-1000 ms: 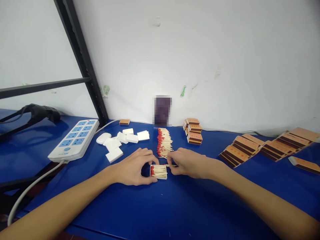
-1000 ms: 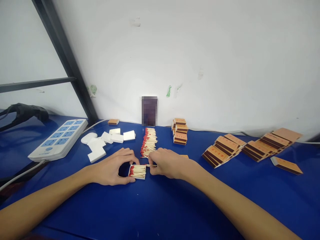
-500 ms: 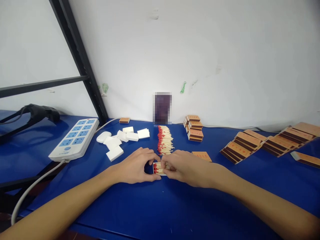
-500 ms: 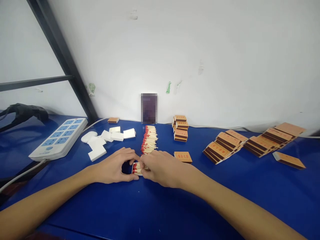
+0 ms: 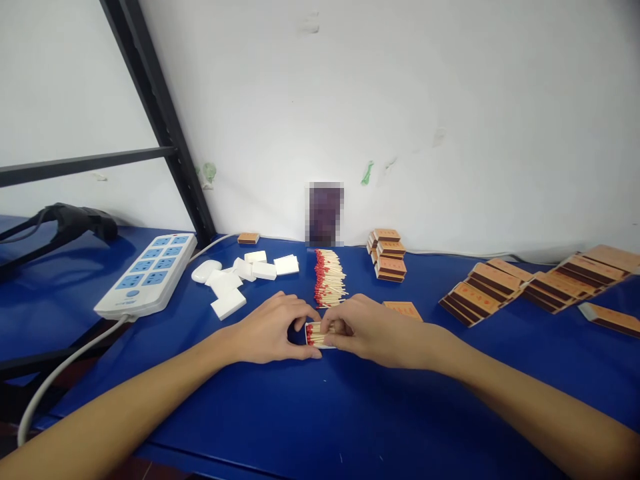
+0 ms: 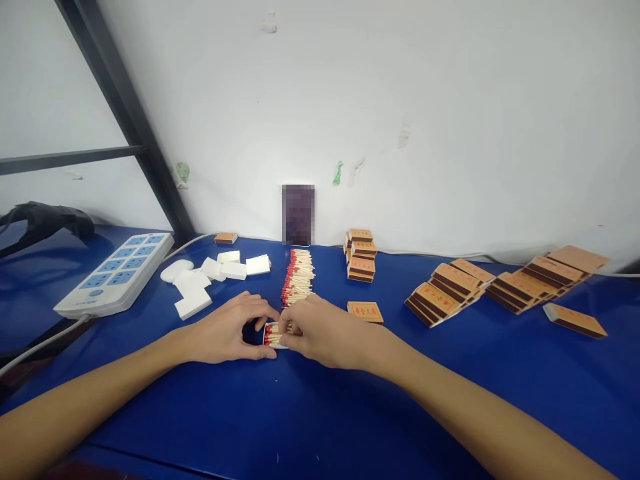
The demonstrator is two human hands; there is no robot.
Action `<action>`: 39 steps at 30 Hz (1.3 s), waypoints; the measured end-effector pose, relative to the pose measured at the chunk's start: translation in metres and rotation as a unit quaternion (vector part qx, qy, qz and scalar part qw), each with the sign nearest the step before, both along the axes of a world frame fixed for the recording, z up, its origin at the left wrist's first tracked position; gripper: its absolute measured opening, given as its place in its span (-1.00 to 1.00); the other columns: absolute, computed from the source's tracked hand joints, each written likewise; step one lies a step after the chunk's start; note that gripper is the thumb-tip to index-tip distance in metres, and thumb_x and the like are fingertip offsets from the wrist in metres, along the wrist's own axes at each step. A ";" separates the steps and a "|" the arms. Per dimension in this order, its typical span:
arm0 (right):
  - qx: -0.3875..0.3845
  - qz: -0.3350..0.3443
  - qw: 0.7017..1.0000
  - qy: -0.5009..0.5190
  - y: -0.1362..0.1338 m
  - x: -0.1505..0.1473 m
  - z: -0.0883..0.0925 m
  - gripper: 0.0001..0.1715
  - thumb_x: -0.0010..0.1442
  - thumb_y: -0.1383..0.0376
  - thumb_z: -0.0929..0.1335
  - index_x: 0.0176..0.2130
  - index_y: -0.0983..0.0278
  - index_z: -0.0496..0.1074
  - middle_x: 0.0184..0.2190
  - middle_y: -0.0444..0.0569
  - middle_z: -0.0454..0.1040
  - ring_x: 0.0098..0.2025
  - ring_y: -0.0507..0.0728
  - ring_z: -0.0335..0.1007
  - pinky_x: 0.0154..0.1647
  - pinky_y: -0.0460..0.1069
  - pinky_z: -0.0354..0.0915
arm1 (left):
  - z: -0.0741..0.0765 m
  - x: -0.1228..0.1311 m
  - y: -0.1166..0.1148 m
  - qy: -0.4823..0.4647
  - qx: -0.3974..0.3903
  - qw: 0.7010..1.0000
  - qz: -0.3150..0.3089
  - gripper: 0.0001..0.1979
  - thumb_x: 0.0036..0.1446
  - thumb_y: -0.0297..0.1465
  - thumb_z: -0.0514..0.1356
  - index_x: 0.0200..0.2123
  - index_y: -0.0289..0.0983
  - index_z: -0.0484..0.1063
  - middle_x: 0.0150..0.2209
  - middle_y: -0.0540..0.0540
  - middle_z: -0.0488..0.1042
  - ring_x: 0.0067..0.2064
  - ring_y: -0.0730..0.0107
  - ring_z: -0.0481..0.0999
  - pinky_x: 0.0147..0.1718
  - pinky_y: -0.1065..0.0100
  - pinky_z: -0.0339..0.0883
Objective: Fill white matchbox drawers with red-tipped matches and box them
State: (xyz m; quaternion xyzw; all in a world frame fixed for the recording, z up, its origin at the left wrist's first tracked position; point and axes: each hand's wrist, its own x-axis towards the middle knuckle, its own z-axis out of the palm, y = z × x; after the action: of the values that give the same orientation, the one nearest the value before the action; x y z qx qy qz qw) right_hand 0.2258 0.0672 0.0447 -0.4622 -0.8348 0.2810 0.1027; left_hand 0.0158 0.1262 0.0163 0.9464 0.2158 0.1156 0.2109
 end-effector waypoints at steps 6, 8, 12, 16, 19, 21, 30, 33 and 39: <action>-0.007 -0.002 1.000 0.003 0.004 0.003 -0.006 -0.81 0.21 0.33 0.24 -0.42 0.25 0.38 -0.59 -0.21 0.32 -0.54 -0.03 0.13 -0.53 -0.11 0.07 | -0.001 -0.001 0.000 0.003 0.002 1.000 -0.003 -0.56 0.08 -0.01 0.25 -0.13 -0.21 0.42 -0.42 0.05 0.32 -0.33 0.36 0.33 -0.23 0.30 0.13; -0.013 0.000 1.000 0.009 0.005 0.003 -0.005 -0.85 0.19 0.34 0.26 -0.41 0.25 0.37 -0.58 -0.22 0.33 -0.53 -0.04 0.15 -0.53 -0.12 0.08 | -0.001 -0.002 0.001 0.002 0.005 1.000 -0.003 -0.56 0.08 -0.01 0.25 -0.12 -0.21 0.42 -0.42 0.05 0.32 -0.33 0.36 0.33 -0.23 0.30 0.13; 0.009 -0.025 1.000 0.004 0.010 0.008 0.005 -0.84 0.21 0.31 0.27 -0.41 0.25 0.36 -0.58 -0.21 0.34 -0.55 -0.04 0.18 -0.53 -0.11 0.08 | -0.001 -0.002 0.000 0.004 0.014 1.000 -0.005 -0.53 0.07 0.01 0.24 -0.09 -0.20 0.41 -0.41 0.04 0.32 -0.34 0.36 0.33 -0.24 0.31 0.12; 0.089 -0.103 0.990 -0.043 0.020 0.018 0.004 -0.81 0.23 0.30 0.26 -0.42 0.26 0.36 -0.55 -0.15 0.37 -0.56 -0.02 0.17 -0.53 -0.09 0.05 | 0.001 -0.002 -0.001 0.010 0.024 1.000 0.001 -0.54 0.09 -0.01 0.23 -0.07 -0.20 0.39 -0.40 0.03 0.30 -0.34 0.35 0.31 -0.25 0.31 0.11; 0.115 -0.104 0.985 -0.073 0.026 0.020 -0.007 -0.82 0.20 0.29 0.29 -0.43 0.27 0.36 -0.51 -0.11 0.40 -0.51 0.00 0.21 -0.49 -0.07 0.06 | 0.000 -0.002 -0.002 0.008 0.031 0.999 0.000 -0.60 0.11 -0.06 0.22 -0.11 -0.21 0.40 -0.40 0.03 0.30 -0.34 0.36 0.31 -0.25 0.31 0.10; 0.127 -0.094 0.984 -0.080 0.028 0.018 -0.015 -0.81 0.20 0.30 0.30 -0.45 0.27 0.36 -0.48 -0.10 0.41 -0.48 0.01 0.22 -0.46 -0.07 0.07 | -0.001 -0.002 -0.001 0.010 0.034 0.999 -0.001 -0.63 0.12 -0.09 0.21 -0.12 -0.22 0.40 -0.40 0.03 0.31 -0.34 0.36 0.31 -0.25 0.31 0.10; 0.085 -0.077 0.991 -0.067 0.032 0.019 -0.024 -0.80 0.23 0.31 0.25 -0.41 0.26 0.38 -0.50 -0.13 0.38 -0.50 0.00 0.21 -0.51 -0.07 0.08 | -0.001 -0.004 -0.001 0.013 0.028 0.999 -0.026 -0.63 0.13 -0.11 0.22 -0.10 -0.22 0.40 -0.38 0.02 0.34 -0.34 0.37 0.32 -0.22 0.29 0.12; 0.092 -0.066 0.991 -0.074 0.029 0.018 -0.020 -0.79 0.25 0.33 0.22 -0.41 0.26 0.34 -0.47 -0.12 0.37 -0.47 0.01 0.19 -0.47 -0.07 0.08 | 0.000 -0.004 -0.001 0.010 0.035 0.999 -0.028 -0.63 0.13 -0.11 0.22 -0.09 -0.22 0.41 -0.37 0.02 0.36 -0.33 0.36 0.33 -0.23 0.29 0.12; 0.143 -0.051 0.983 -0.107 0.027 0.018 -0.015 -0.78 0.26 0.35 0.20 -0.45 0.24 0.22 -0.48 -0.15 0.31 -0.48 0.01 0.13 -0.47 -0.06 0.02 | 0.000 -0.005 0.000 0.013 0.048 0.998 -0.033 -0.63 0.16 -0.13 0.21 -0.08 -0.23 0.40 -0.35 0.01 0.38 -0.33 0.37 0.35 -0.20 0.28 0.12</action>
State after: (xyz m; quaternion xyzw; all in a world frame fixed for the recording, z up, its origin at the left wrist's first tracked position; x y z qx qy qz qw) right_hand 0.2442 0.0942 0.0298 -0.5119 -0.8480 0.1024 0.0918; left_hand 0.0110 0.1258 0.0158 0.9634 0.1812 0.1065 0.1666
